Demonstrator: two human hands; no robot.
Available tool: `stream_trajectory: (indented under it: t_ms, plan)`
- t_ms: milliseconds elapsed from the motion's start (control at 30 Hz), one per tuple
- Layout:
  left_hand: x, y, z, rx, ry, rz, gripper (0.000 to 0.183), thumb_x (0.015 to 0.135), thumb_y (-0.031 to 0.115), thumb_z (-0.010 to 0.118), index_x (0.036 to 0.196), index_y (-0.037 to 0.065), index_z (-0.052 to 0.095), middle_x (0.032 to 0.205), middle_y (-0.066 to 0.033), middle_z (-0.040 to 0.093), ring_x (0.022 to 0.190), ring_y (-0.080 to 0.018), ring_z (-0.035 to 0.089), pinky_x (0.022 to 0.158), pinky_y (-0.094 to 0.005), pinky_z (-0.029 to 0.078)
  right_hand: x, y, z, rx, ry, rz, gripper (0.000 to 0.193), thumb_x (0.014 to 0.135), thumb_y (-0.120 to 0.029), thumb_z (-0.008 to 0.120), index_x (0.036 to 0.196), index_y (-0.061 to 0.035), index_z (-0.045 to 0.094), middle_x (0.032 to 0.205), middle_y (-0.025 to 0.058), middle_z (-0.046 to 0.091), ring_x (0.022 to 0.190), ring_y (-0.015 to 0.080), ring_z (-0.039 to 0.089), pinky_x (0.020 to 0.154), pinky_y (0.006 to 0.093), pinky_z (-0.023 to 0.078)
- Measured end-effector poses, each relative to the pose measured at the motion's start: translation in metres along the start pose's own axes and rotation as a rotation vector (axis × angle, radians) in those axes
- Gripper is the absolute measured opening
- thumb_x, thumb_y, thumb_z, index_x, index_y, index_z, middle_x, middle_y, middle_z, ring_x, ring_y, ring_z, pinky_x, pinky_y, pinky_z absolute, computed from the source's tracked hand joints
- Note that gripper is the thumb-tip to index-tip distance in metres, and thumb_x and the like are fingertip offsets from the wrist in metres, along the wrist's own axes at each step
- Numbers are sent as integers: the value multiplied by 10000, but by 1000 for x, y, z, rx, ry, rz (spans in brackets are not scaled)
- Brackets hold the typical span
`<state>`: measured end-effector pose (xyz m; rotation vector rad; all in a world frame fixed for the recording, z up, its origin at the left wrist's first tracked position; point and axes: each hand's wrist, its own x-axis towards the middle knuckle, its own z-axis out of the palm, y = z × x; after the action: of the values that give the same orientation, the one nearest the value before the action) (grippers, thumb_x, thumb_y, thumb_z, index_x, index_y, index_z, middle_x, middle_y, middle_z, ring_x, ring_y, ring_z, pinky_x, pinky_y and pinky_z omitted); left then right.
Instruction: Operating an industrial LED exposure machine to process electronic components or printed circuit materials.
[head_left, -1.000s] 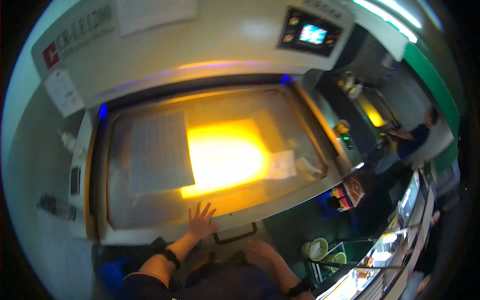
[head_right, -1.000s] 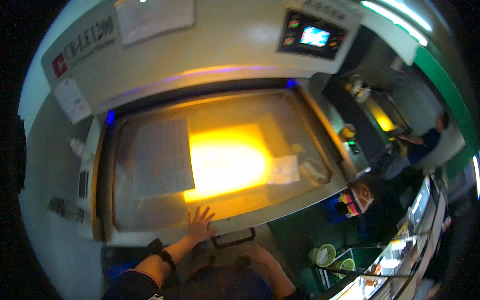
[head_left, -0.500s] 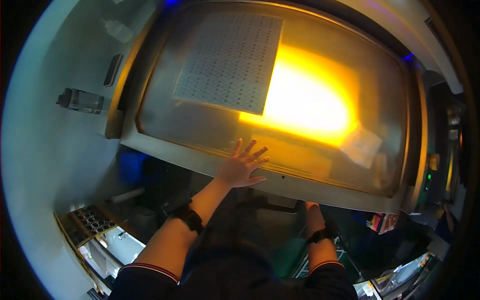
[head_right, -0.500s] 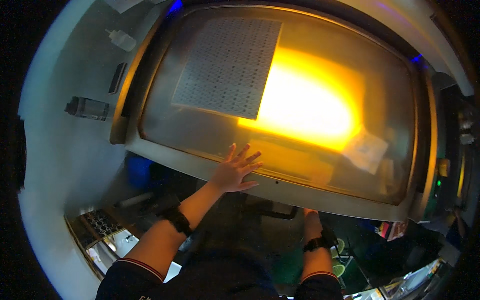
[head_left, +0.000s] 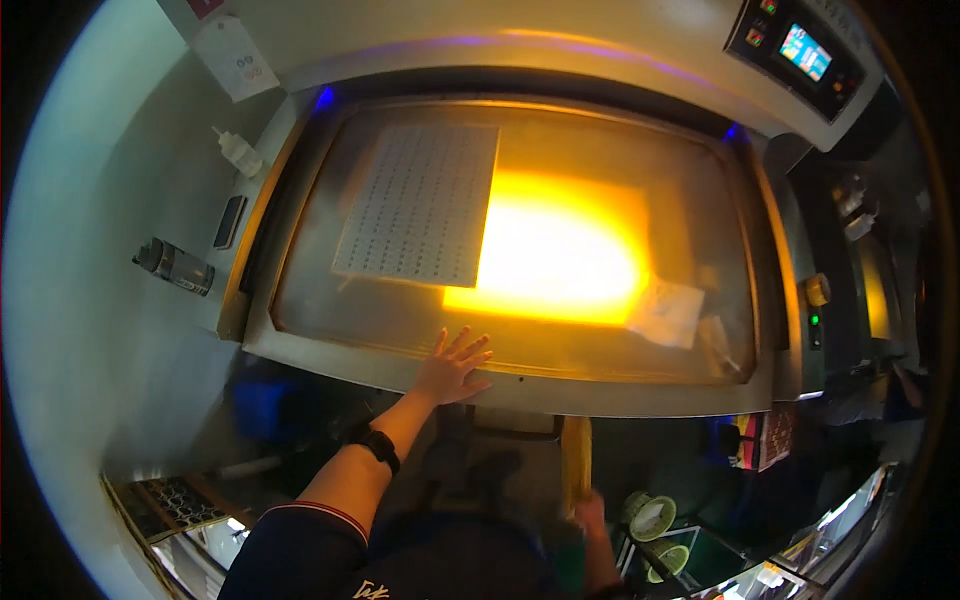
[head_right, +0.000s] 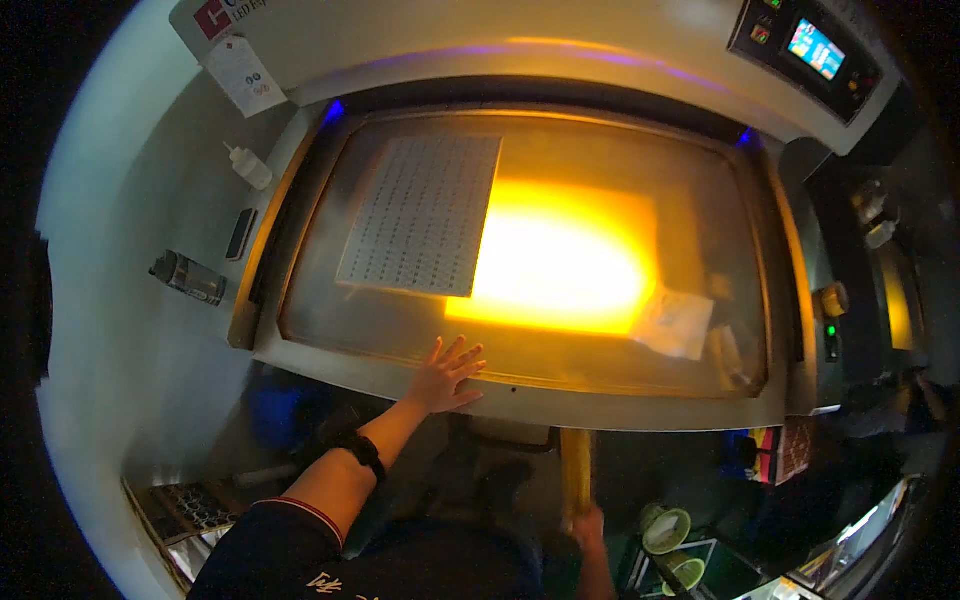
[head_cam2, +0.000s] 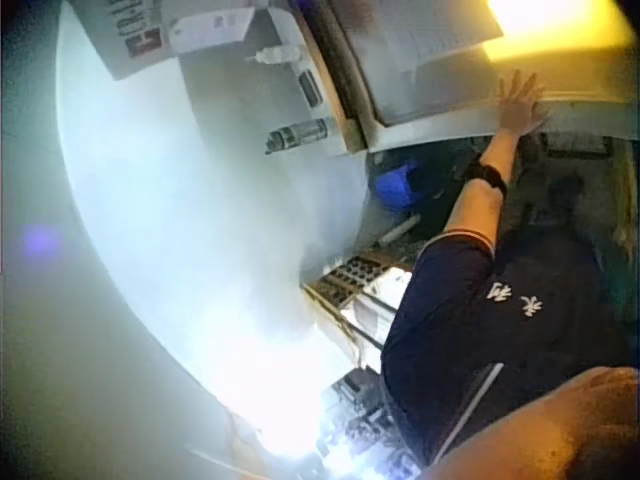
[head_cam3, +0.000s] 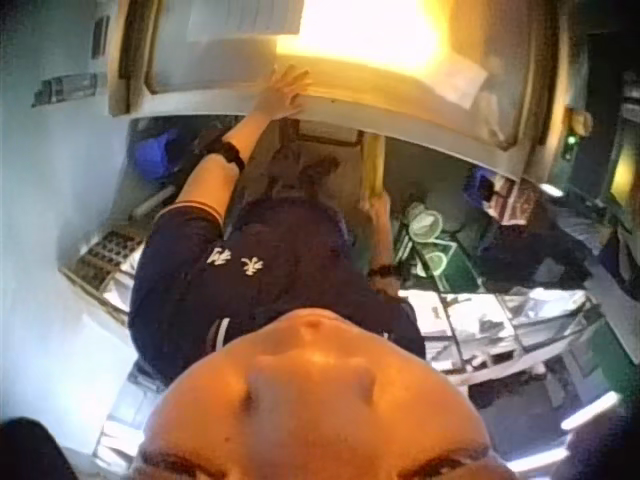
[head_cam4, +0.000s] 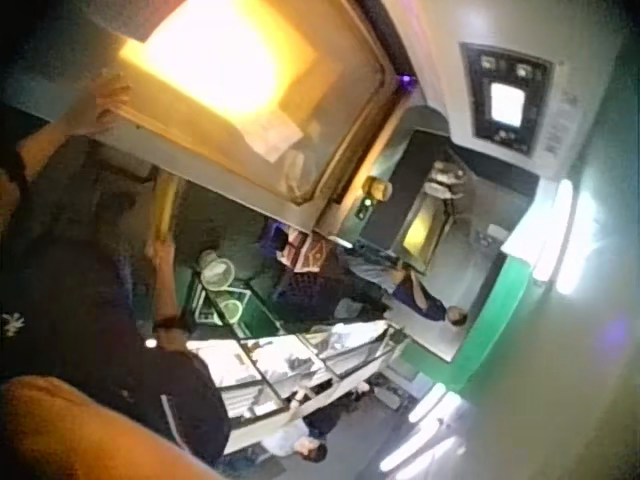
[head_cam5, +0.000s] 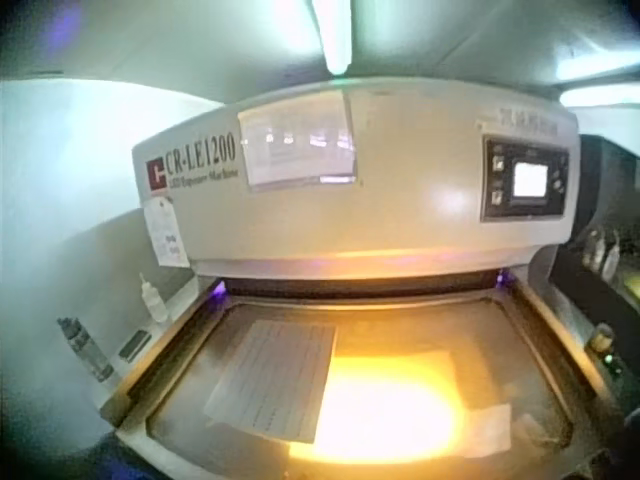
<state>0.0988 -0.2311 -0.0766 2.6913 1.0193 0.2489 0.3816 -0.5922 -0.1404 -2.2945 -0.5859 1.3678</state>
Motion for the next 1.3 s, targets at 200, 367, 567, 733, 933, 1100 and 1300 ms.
stream_trajectory:
  t_ms: [200,367,567,733,933,1100,1300]
  plan:
    - [0,1,-2,13,44,20,582,865,575,570,1301,190,596,1496,-21,427,1407,-319,335,1131,-620,197,-146,124,-20,609,487,307,476,691,-14,535,1163,27,583,784,128,629,721,272,649,621,383,507]
    - [3,3,-8,-40,4,-16,622,862,558,592,1355,183,541,1505,-37,413,1418,-315,317,1135,-605,201,-169,99,-98,-32,566,82,471,679,-8,533,1146,24,588,797,157,637,732,294,654,664,392,510]
    - [4,-18,-29,-800,96,-161,812,829,517,662,1485,150,354,1515,-113,385,1413,-324,319,1157,-501,232,-111,-180,-119,-628,360,-586,394,764,-30,600,1147,-106,657,979,170,690,925,345,671,779,444,525]
    - [-47,-43,-118,-96,-425,3,890,783,340,763,1499,103,292,1532,-74,360,1371,-320,391,1138,-433,306,-53,-328,-32,-990,224,-1163,371,858,-131,543,1218,-169,626,1235,56,654,1116,281,636,963,433,485]
    - [-83,-170,-127,277,-622,-221,713,836,175,635,1483,136,337,1518,-75,383,1299,-429,445,1102,-513,327,52,-367,109,-1091,-4,-1105,529,879,-146,523,1404,-146,457,1490,86,427,1325,295,464,1072,453,393]
    - [7,-258,-176,19,-521,-269,584,883,138,607,1436,168,421,1455,-169,436,1273,-468,435,1091,-508,362,112,-482,129,-1085,-128,-1029,695,798,-93,626,1449,-118,386,1506,108,393,1385,304,378,1128,465,311]
    - [240,-425,-205,-29,-345,-302,649,813,101,662,1415,191,438,1271,-146,607,1090,-343,610,966,-444,482,315,-684,141,-1072,148,-1150,621,783,-109,584,1390,-126,455,1427,105,477,1256,344,495,1012,497,421]
